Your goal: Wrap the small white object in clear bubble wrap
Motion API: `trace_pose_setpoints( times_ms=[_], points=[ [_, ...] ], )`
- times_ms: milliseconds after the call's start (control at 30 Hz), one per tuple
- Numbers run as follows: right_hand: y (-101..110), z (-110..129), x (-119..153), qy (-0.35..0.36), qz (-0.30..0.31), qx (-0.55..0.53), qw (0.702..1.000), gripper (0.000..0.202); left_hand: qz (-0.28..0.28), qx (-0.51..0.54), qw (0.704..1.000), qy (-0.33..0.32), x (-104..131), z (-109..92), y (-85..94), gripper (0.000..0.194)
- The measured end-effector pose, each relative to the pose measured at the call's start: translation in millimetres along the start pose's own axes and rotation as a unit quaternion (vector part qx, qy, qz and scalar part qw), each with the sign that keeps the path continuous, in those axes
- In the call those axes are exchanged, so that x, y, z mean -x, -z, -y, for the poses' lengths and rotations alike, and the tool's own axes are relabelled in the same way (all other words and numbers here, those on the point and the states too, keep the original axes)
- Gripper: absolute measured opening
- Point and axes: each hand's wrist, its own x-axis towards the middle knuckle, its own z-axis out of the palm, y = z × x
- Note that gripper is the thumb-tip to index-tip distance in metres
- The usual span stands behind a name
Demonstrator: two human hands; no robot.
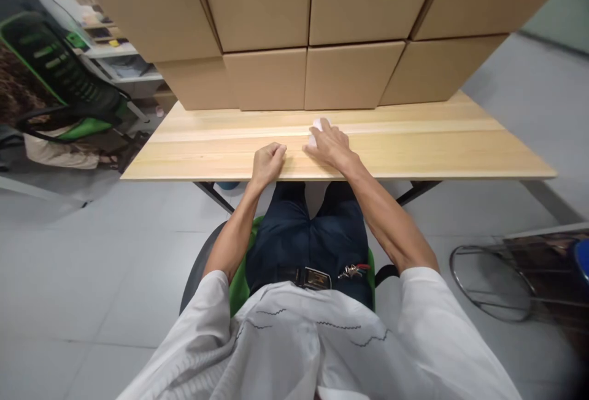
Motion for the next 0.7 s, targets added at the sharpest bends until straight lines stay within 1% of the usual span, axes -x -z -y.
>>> trace_pose_setpoints(
  times_ms=[33,100,200,300,333,433,500,567,633,700],
  points=[
    [0.5,0.6,1.3,0.001,0.023,0.01,1.0,0.064,0.011,-0.016,1.0,-0.005,2.0,0.5,0.7,0.038],
    [3.4,-3.7,7.1,0.003,0.039,0.017,0.999,0.062,0.026,-0.041,0.999,-0.009,4.5,2.3,1.6,0.04],
    [12.3,-16.7,16.8,0.011,0.033,-0.006,0.999,0.067,0.035,-0.046,0.998,-0.007,2.2,6.2,-2.1,0.04],
    [22.3,-27.0,21.6,0.035,0.022,-0.057,0.998,0.069,0.052,-0.034,0.998,-0.003,-3.9,7.7,-14.0,0.028],
    [24.8,-28.3,22.4,0.04,0.015,-0.071,0.997,0.07,0.064,-0.039,0.997,-0.009,-5.5,7.0,-19.2,0.031],
    [30.2,-24.1,26.1,0.037,-0.011,-0.084,0.996,0.069,0.115,-0.085,0.988,-0.06,-6.6,0.3,-35.1,0.055],
    [33.3,-16.3,30.1,0.025,-0.028,-0.073,0.997,0.067,0.142,-0.14,0.975,-0.096,-4.9,-7.4,-44.2,0.069],
    [37.4,-8.2,33.7,0.014,-0.043,-0.061,0.997,0.064,0.158,-0.205,0.96,-0.105,-2.6,-16.2,-51.2,0.077],
    [42.2,-3.8,33.5,0.008,-0.062,-0.061,0.996,0.062,0.167,-0.263,0.945,-0.097,-0.7,-24.5,-55.9,0.079],
    [46.8,-6.1,26.0,0.007,-0.087,-0.083,0.993,0.058,0.175,-0.307,0.931,-0.095,0.8,-30.7,-58.2,0.071]
  ],
)
